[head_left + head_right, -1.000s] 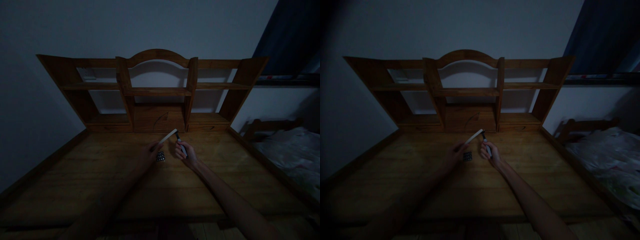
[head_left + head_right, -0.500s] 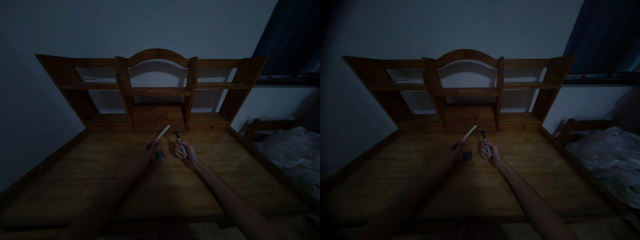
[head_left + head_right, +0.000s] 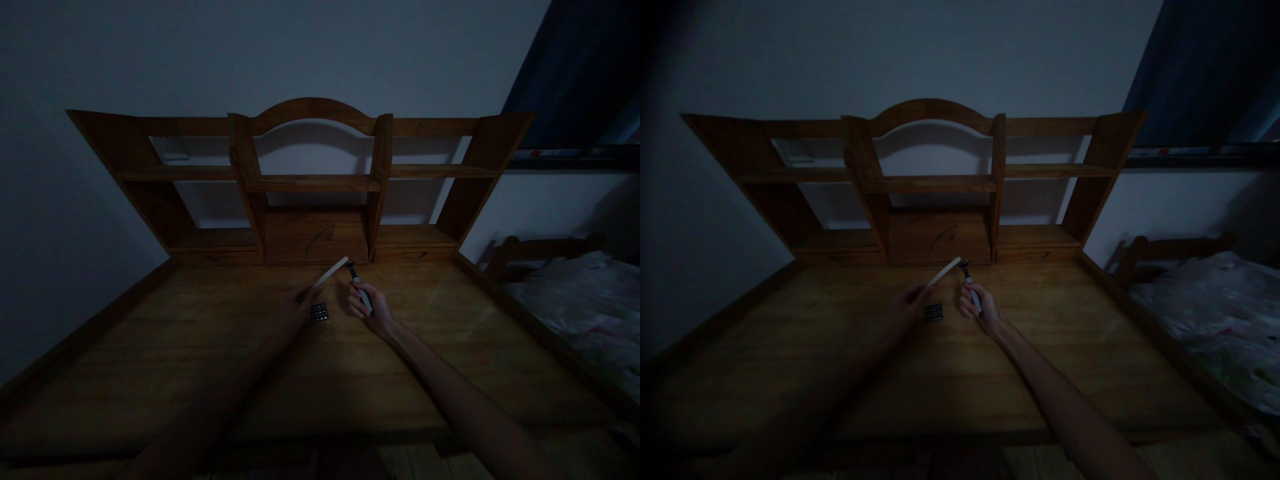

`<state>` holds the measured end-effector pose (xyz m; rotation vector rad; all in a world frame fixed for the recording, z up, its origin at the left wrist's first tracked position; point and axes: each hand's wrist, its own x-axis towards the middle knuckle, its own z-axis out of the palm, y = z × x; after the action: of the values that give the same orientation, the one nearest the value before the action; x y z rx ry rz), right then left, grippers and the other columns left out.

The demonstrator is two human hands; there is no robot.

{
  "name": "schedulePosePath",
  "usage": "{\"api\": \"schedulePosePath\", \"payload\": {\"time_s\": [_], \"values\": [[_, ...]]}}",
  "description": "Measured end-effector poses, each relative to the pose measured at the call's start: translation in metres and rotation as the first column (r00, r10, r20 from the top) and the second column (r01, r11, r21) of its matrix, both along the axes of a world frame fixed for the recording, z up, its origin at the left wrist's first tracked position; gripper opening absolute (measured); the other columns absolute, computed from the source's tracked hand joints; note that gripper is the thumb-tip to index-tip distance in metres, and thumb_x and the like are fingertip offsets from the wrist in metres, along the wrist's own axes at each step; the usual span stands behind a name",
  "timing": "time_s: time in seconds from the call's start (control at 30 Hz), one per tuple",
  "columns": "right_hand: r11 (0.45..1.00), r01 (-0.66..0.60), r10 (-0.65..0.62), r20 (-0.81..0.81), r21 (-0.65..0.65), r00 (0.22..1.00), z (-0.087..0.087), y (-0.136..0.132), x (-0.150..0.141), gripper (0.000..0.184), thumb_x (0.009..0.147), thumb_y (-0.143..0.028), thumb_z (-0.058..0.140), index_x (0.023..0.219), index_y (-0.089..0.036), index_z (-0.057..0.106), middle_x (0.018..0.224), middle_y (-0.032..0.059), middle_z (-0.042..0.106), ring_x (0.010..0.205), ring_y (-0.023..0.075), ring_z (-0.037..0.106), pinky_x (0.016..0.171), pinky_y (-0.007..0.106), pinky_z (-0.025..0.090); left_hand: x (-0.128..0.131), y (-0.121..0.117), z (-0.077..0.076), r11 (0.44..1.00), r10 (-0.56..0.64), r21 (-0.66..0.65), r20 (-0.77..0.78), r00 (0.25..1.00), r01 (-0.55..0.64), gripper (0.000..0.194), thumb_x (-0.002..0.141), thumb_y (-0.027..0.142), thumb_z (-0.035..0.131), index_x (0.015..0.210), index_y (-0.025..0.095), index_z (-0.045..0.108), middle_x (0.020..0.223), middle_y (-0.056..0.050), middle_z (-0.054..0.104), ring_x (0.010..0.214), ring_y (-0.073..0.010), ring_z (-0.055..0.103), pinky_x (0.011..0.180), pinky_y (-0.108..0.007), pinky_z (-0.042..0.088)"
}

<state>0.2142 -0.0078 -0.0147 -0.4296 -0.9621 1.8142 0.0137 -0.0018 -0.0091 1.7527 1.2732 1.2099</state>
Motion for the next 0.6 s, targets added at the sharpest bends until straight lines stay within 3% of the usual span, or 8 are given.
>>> {"api": "schedulePosePath", "payload": {"time_s": [0.17,0.43,0.6], "values": [[1.000,0.005,-0.005,-0.004,-0.008,1.000,0.003,-0.003,0.000,0.027,0.086,-0.031,0.044,0.062,-0.020,0.039,0.037,-0.0094,0.025,0.031,0.0067,0.015,0.034,0.020,0.019,-0.001,0.001,0.003,0.997,0.066,0.041,0.049,0.997,-0.068,0.038,0.081,0.050,0.054,0.098,0.019,0.069,0.095,-0.004,0.071,0.087,-0.0206,0.064,0.078,-0.030,0.047],[1.000,0.026,-0.026,-0.014,-0.004,1.000,0.002,-0.002,0.000,0.028,0.088,-0.030,0.040,0.062,-0.020,0.041,0.037,-0.0091,0.026,0.032,0.0074,0.013,0.034,0.021,0.018,0.003,-0.008,0.010,1.000,-0.004,0.018,-0.018,1.000,0.004,0.038,0.081,0.050,0.054,0.097,0.019,0.070,0.093,-0.003,0.071,0.083,-0.0209,0.064,0.073,-0.029,0.048],[1.000,0.005,-0.005,-0.020,0.000,1.000,0.003,-0.003,0.000,0.028,0.088,-0.030,0.041,0.062,-0.020,0.041,0.037,-0.0091,0.026,0.032,0.0071,0.014,0.034,0.020,0.018,0.001,-0.006,0.013,0.998,0.064,0.024,0.074,0.995,-0.066,0.037,0.081,0.049,0.055,0.097,0.019,0.070,0.096,-0.004,0.071,0.088,-0.0203,0.064,0.077,-0.028,0.048]]}}
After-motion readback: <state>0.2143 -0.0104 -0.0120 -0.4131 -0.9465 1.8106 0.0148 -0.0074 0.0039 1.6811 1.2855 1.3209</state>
